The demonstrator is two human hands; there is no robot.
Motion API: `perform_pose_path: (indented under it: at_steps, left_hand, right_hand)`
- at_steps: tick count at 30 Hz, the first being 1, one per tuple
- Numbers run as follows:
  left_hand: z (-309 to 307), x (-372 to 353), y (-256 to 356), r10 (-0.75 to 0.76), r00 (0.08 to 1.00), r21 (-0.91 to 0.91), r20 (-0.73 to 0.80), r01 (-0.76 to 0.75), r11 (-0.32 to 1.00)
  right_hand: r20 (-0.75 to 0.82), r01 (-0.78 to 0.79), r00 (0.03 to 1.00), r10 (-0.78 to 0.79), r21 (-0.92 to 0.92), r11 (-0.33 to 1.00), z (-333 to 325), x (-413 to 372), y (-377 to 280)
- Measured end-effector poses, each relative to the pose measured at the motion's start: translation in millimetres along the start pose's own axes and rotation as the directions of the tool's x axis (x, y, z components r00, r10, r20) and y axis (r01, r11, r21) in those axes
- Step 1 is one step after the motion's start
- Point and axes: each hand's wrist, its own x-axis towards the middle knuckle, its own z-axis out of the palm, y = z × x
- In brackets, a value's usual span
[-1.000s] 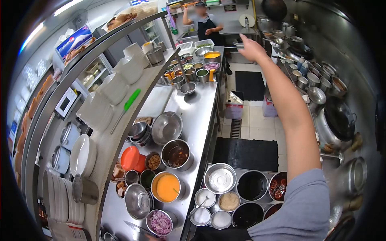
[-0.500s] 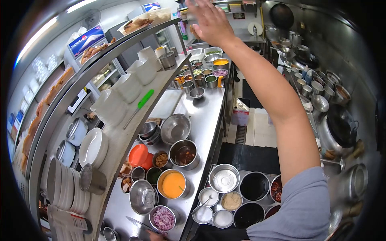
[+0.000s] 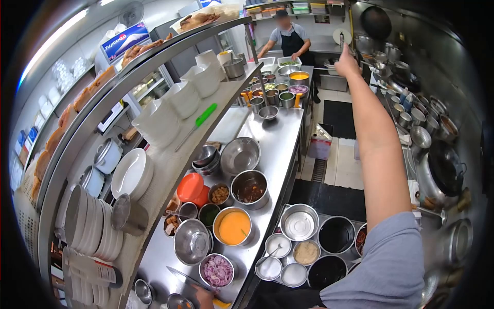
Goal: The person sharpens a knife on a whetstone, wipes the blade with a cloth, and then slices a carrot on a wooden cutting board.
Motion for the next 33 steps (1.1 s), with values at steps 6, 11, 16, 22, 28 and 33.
perform_pose_path:
  at_steps: [6, 11, 16, 22, 28, 33]
  left_hand:
    - [2.2, 10.8, 2.1, 0.045, 0.999, 0.054, 0.007, -0.046, 0.998]
    - [-6.2, 4.3, 1.6, 0.080, 0.997, 0.033, 0.014, -0.080, 0.996]
    - [-6.8, -0.6, 3.1, 0.080, 0.996, 0.001, 0.026, -0.080, 0.997]
    - [-6.9, 5.8, 4.6, 0.052, 0.998, 0.042, 0.040, -0.054, 0.998]
    - [-15.3, 0.8, 12.5, 0.007, 0.997, 0.060, 0.082, -0.012, 0.998]
    - [-15.1, 8.7, 9.9, 0.015, 0.994, 0.082, 0.106, -0.023, 0.996]
  right_hand:
    - [0.055, -0.051, 0.997, 0.054, -0.061, 0.997, -23.6, -11.3, 23.3]
    - [0.010, 0.001, 1.000, -0.001, -0.070, 0.998, -49.9, 6.0, 39.9]
    - [-0.079, 0.049, 0.995, -0.056, -0.089, 0.995, -54.7, -11.3, 34.6]
    - [0.026, 0.065, 0.998, -0.063, -0.101, 0.993, -38.3, -26.7, 29.7]
    - [-0.057, 0.084, 0.995, -0.087, -0.058, 0.995, -35.0, -35.5, 34.8]
    - [-0.058, 0.073, 0.995, -0.075, -0.034, 0.997, -24.1, -45.9, 50.9]
